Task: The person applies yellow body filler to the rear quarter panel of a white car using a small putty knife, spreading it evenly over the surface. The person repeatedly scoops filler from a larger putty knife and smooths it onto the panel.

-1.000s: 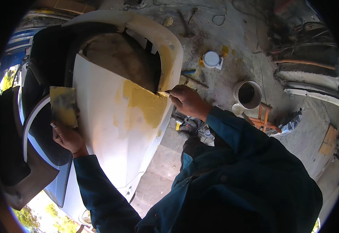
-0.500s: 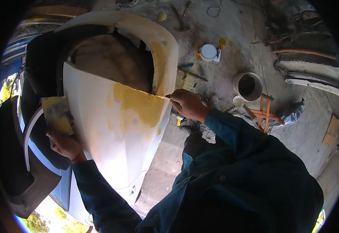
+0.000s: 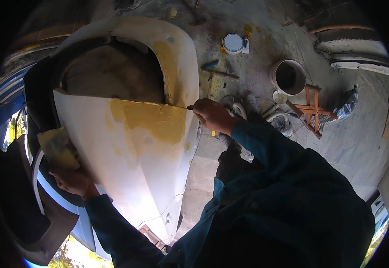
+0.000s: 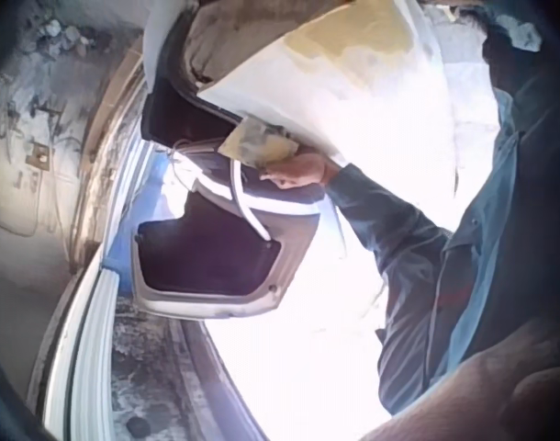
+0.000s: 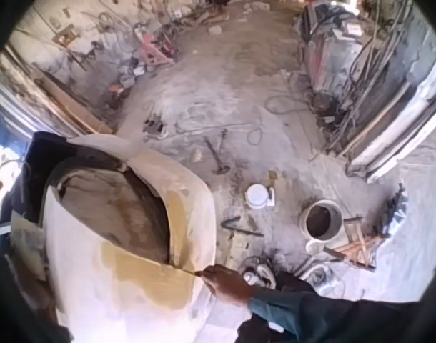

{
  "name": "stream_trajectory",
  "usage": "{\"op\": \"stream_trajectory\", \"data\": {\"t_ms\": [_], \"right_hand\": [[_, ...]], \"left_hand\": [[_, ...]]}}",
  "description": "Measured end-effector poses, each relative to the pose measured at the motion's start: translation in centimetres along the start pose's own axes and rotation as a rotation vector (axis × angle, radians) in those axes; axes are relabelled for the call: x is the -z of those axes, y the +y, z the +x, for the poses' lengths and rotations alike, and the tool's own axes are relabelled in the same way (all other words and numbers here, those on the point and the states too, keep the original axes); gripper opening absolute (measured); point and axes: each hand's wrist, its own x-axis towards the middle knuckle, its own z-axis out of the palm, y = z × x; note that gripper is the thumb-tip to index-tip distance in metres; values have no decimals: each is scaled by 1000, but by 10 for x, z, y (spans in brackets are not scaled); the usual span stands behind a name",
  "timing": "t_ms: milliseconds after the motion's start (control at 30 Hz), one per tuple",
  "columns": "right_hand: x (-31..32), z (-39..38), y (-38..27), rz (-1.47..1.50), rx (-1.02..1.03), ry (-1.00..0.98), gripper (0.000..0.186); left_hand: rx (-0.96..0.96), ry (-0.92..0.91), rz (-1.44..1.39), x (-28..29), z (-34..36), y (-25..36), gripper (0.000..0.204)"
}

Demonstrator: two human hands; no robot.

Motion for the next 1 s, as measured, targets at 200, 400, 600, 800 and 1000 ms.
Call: {"op": "stream_trajectory", "data": {"t_ms": [200, 400, 600, 800, 1000], "right_hand": [[-33, -20, 11, -19, -56, 109, 23], [-62, -39, 8, 2, -125, 154, 23], [-85, -57, 0, 41, -196, 199, 23], [-103, -71, -8, 105, -314, 151, 22], [-96, -69, -12, 197, -322, 358, 17]], "left_hand": [[-355, 5, 434, -5, 5, 54, 64], [-417, -6, 250, -1, 20, 34, 78], [-602, 51, 405, -2, 21, 45, 82], [-323, -1, -57, -13, 23, 39, 70], [262, -140, -911, -13, 17, 73, 57]]}}
